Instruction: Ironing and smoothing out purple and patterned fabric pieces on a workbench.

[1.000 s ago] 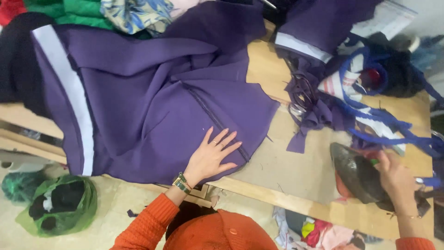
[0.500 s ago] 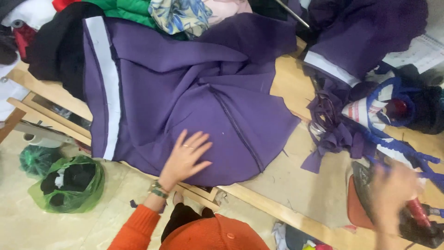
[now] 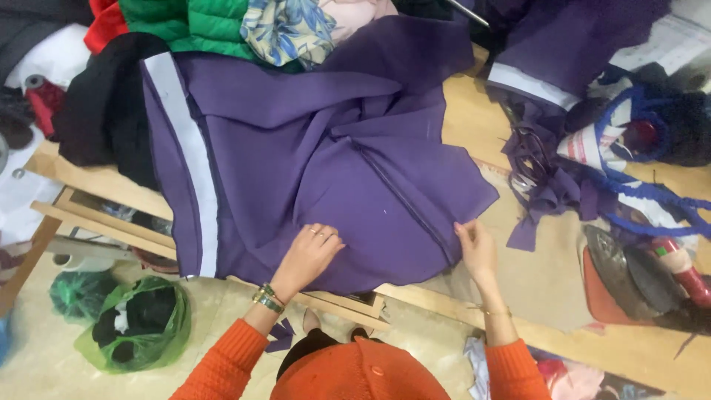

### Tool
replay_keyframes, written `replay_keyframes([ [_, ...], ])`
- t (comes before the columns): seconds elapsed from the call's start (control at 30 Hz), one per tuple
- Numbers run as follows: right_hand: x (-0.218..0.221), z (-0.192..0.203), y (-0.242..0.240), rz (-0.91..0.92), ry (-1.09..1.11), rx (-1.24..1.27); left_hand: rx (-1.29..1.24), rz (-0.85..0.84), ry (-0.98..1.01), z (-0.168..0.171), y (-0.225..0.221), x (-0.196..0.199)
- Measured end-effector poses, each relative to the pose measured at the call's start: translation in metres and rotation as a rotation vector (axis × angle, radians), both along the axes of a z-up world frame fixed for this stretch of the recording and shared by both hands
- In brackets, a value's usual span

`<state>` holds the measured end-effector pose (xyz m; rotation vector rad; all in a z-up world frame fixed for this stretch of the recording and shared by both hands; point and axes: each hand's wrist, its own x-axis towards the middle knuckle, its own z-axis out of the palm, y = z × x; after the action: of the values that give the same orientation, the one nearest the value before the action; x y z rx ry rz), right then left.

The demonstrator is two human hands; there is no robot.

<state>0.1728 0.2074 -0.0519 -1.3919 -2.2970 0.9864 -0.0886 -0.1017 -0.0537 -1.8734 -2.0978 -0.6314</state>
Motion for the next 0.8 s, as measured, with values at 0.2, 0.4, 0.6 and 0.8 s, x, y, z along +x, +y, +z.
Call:
replay_keyframes([
  [0.2, 0.122, 0.016, -0.013, -0.17, -0.3, 0.191, -0.113, -0.366, -0.326, 0.023, 0.013, 0.086],
  [0.4, 0.213, -0.019, -0.035, -0.28, -0.675, 0.334, -0.216, -0.583, -0.483, 0.011, 0.032, 0.145],
  [0.6, 0.178, -0.01, -0.03, -0.226, -0.665, 0.653, -0.218, -0.434, -0.314, 0.056, 0.078, 0.102],
  [0.8, 0.018, 0.072, -0.08, 0.051, 0.107, 0.456, -0.121, 0.012, -0.196, 0.058, 0.094, 0.018],
])
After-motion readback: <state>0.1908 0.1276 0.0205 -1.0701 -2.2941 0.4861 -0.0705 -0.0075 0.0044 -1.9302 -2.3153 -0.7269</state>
